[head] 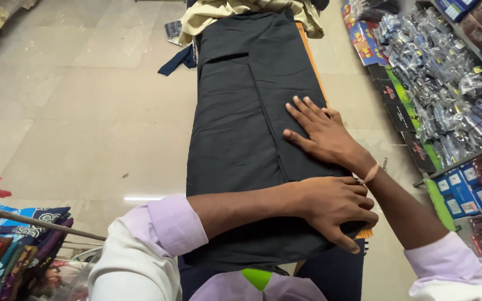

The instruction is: The person lays a black button-up shirt on a wooden folding board in a clothing store, aligns the sleeves and body, and repeatedly smooths and presses the fabric flat with both hands. They fold the shirt over the board and press it down to set the fold.

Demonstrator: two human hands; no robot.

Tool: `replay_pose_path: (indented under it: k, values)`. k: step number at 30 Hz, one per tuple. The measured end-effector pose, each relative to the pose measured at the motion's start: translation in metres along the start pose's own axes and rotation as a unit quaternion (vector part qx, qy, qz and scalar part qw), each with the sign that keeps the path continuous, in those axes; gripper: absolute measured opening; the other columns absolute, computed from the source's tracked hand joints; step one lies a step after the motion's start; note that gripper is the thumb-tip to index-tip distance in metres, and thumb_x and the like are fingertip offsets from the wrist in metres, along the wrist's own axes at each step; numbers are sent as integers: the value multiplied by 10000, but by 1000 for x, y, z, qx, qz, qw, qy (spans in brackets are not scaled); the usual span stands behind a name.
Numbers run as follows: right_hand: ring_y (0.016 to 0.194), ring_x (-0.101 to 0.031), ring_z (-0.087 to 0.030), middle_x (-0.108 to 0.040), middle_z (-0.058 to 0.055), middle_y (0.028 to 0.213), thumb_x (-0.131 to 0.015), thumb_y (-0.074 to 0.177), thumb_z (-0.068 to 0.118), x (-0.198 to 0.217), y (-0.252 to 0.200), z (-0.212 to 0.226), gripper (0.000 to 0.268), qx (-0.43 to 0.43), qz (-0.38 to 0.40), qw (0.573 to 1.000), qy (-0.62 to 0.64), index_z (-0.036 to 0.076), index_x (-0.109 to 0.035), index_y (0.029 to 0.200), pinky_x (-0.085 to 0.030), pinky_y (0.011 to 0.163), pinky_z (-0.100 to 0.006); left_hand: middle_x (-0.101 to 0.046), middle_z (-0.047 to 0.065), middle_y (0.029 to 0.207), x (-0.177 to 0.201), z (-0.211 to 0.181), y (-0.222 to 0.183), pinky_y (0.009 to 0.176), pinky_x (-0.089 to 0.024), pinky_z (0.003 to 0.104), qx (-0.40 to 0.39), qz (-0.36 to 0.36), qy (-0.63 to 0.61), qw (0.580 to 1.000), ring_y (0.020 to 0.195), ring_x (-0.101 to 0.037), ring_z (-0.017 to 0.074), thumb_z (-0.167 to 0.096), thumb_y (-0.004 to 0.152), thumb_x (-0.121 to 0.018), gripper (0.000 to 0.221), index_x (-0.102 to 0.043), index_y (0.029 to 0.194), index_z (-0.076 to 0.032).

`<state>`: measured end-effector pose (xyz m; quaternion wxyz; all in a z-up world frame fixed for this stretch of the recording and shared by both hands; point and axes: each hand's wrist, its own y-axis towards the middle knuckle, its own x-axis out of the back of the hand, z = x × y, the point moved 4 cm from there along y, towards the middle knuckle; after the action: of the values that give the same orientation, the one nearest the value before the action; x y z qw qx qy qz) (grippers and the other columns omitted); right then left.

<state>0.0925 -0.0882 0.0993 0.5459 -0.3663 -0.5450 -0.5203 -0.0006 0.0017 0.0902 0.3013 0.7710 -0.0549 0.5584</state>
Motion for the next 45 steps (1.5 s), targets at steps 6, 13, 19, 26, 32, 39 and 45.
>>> replay_pose_path:
  k: [6,13,19,26,32,39,45]
  values:
    - [1575,-152,-240,-207,-71,1707,-337,1012,632,-11,29,-39,755,-40,-3,999,-21,184,-292,1618,-101,1204,-456,-676,92,1020,-1,-4,2,1033,-434,430,-1,3,12,1000,1038,-601,299,-671,804,-631,673,-657,1149,-94]
    - [1582,-130,-253,-205,-50,1711,-325,1019,618,-14,57,-69,725,-85,6,996,-1,208,-305,1616,-109,1205,-497,-678,87,1015,-7,-1,3,1054,-432,438,-4,-6,13,1000,1025,-601,301,-662,813,-630,655,-658,1146,-99]
    - [1589,-131,-228,-183,-56,1722,-319,1004,665,-20,79,-90,780,-109,4,994,8,189,-288,1620,-130,1211,-478,-679,82,1012,-6,-2,3,1068,-438,433,5,-4,2,1000,1037,-601,297,-649,821,-634,630,-667,1143,-109]
    - [1591,-110,-219,-149,-63,1727,-324,991,698,-19,103,-104,846,-123,14,992,5,154,-235,1633,-121,1221,-455,-677,74,1019,-7,-2,4,1066,-435,429,10,-5,7,1000,1052,-602,292,-635,808,-645,600,-672,1121,-123]
    - [1588,-135,-220,-177,-68,1722,-340,986,691,-16,115,-106,859,-128,9,992,13,137,-232,1634,-129,1222,-439,-681,75,1027,-8,-2,4,1070,-437,427,8,-11,2,1000,1053,-604,291,-645,797,-643,622,-675,1132,-122]
    - [1630,-212,-277,-252,-141,1748,-419,1087,555,10,120,-67,749,26,-190,974,-120,81,-299,1654,-200,1310,-419,-700,80,1055,-13,1,8,1082,-427,432,13,15,17,1000,1090,-609,297,-667,786,-637,656,-689,1157,-129]
    - [1573,-177,-287,-204,-169,1697,-319,1017,582,-28,173,-110,783,-3,14,1000,4,74,-295,1613,-166,1233,-440,-704,112,1172,-19,6,7,1120,-420,437,10,-4,10,1000,1160,-606,314,-691,782,-623,732,-681,1218,-105]
